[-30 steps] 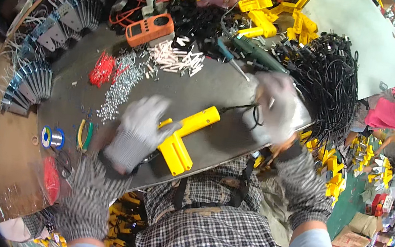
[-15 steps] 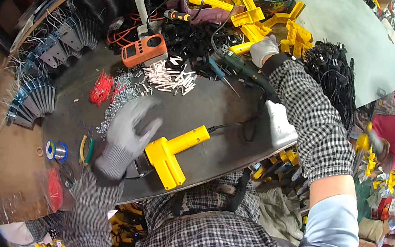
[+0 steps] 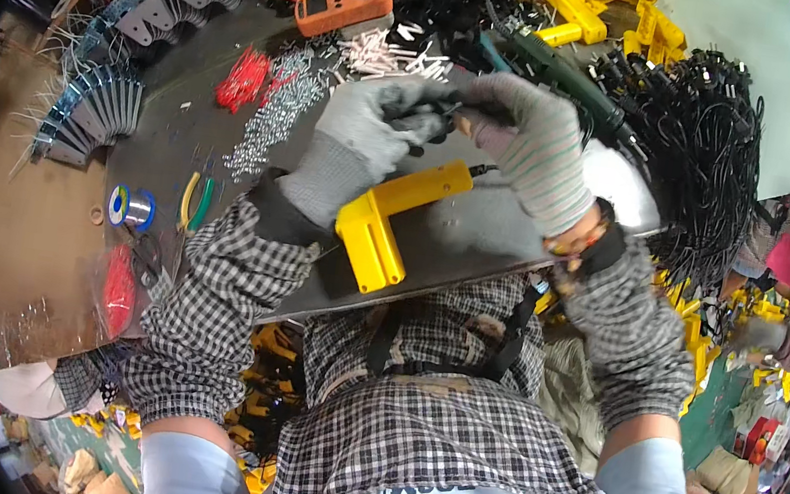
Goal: The person assembles electronic heating tools by soldering wires with a soldering iron, inserting wires into plastic housings, and securing the casings using an electric screwdriver.
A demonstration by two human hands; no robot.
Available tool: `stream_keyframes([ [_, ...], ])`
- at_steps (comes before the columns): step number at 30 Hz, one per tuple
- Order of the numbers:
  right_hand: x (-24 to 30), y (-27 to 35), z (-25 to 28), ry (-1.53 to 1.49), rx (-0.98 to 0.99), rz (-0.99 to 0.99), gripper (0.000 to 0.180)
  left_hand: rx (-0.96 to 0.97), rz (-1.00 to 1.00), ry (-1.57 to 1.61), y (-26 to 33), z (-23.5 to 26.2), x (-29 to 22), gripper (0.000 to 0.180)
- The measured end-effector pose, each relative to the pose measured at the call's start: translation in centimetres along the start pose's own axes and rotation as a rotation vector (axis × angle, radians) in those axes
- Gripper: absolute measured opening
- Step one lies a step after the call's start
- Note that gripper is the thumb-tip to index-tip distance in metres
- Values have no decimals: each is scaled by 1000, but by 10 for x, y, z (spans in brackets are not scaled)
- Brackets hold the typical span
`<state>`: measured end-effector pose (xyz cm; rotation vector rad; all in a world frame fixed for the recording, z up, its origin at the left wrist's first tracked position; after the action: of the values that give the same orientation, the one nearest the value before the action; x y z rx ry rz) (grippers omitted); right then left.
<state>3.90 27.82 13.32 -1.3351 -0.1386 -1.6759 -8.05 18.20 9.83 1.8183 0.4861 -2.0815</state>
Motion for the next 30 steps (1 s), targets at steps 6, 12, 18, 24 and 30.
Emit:
stream_keyframes([
  [6, -6, 73, -31, 2, -71, -134, 17, -4, 121, 111, 35, 36, 33, 14],
  [12, -29, 107, -58, -333, -174, -484, 16, 84, 298, 91, 44, 36, 45, 14],
  [18, -29, 118, -83, -519, -223, -571, 15, 239, -43, -760, 32, 21, 13, 31],
  [24, -15, 127, -88, -360, -270, -356, 21, 501, -387, -1258, 24, 2, 1, 19],
  [30, -46, 64, 7, 390, -320, -63, 29, 598, -378, -1457, 29, 0, 1, 13],
])
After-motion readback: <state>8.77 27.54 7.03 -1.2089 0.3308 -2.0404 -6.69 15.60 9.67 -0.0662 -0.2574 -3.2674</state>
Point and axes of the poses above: each hand's wrist, its own y-axis away from the middle knuckle, its own z-axis out of the back of the hand, x = y × z, the point moved 7 cm from there along -y, towards the middle knuckle, and after that the axes turned 3 degrees about -x, right-handed, at the moved point
